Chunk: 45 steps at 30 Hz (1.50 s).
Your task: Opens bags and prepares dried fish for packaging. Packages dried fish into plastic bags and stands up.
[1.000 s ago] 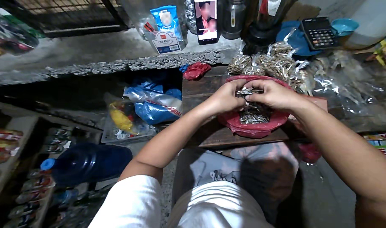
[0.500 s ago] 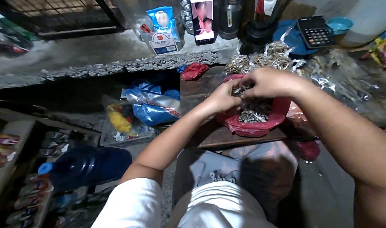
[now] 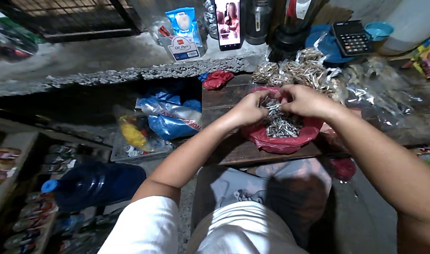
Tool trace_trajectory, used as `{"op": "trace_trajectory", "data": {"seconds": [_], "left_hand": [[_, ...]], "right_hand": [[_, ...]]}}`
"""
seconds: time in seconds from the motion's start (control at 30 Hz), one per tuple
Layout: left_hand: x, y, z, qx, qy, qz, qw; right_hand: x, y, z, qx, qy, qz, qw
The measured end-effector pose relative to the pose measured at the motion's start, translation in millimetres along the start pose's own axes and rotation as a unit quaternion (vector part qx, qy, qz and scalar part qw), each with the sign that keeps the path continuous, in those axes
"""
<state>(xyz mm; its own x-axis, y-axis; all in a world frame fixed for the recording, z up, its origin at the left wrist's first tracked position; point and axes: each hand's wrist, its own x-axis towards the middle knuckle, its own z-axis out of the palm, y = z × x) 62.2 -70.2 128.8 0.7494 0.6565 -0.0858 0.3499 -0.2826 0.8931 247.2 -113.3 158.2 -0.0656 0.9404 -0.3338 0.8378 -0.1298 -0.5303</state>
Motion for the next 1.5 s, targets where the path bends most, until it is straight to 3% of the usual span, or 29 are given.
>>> {"op": "trace_trajectory", "data": {"seconds": [0.17,0.27,0.43,0.53,0.7,0.83,1.07,1.3,1.5], "left_hand": [[4,0,-2,0.095,-0.018,0.005,0.995],[5,3,-4,0.197,-0.029,-0.001,0.980],[6,6,-5,0.299,-0.038,-0.005,0.953],[6,8,-7,0.276,-0.019,0.025,0.961],[3,12,-11,0.227,-0.016,0.032,0.973],[-2,14,-17,0.222,-0.020,0.017,0.975],[-7,7,-22,0.200,0.010,0.033,0.979],[-10,3,-24,0.199,0.009,0.019,0.980],[-12,-1,-27,0.230,0.025,0.049,0.972]], "right_hand": [[-4,-7,4,0.098,0.041,-0.055,0.993],[-4,-9,6,0.171,0.025,-0.069,0.983],[0,1,5,0.062,0.012,-0.124,0.990],[-3,-1,6,0.036,-0.012,-0.131,0.991],[2,8,15,-0.007,0.025,-0.223,0.975],[4,9,9,-0.153,0.010,-0.168,0.974],[3,14,4,-0.174,0.005,-0.166,0.971],[5,26,16,-0.220,0.084,-0.272,0.933],[-1,20,9,-0.273,0.126,-0.272,0.914]]}}
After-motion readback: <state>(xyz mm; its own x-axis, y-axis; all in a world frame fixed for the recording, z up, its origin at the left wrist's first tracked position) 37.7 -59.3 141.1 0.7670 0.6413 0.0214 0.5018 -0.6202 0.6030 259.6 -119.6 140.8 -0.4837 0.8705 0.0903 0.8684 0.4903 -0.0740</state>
